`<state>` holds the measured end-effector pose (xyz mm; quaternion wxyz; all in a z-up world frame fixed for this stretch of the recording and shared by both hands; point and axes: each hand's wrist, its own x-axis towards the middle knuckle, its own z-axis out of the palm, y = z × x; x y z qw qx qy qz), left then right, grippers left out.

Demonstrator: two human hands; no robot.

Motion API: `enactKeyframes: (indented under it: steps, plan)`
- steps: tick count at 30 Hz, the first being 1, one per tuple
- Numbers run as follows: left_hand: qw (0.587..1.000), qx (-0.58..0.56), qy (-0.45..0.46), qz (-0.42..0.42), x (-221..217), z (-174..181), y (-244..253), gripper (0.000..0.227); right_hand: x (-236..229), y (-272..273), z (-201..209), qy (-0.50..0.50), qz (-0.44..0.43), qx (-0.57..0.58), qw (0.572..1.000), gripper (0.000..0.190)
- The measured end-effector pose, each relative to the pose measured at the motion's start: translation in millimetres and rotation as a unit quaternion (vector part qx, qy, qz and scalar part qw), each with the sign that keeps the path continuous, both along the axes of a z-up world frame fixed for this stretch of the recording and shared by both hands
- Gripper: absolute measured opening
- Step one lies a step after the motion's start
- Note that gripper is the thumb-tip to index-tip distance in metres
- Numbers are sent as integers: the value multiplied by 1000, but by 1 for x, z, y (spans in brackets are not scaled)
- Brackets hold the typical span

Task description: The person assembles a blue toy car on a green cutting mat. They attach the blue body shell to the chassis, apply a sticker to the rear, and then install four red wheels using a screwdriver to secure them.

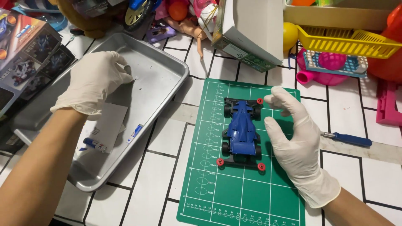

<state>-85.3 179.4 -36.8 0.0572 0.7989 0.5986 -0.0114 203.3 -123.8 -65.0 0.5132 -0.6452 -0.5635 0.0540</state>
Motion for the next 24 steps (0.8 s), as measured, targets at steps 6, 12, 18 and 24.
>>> enactKeyframes:
  steps: [6, 12, 18, 24]
  plan:
    - [999, 19, 12, -27, 4, -2, -4, 29, 2, 0, -3, -28, 3, 16, 999, 49]
    - [999, 2, 23, -42, 9, -6, 3, 26, 2, 0, -3, -39, 4, 29, 999, 50]
    - [998, 6, -49, -44, 22, 28, -36, 36, 2, 1, -2, -38, 7, 44, 998, 51]
    - [876, -171, -437, -113, 72, 67, -148, 38, 3, -2, 1, -44, 35, 60, 997, 48]
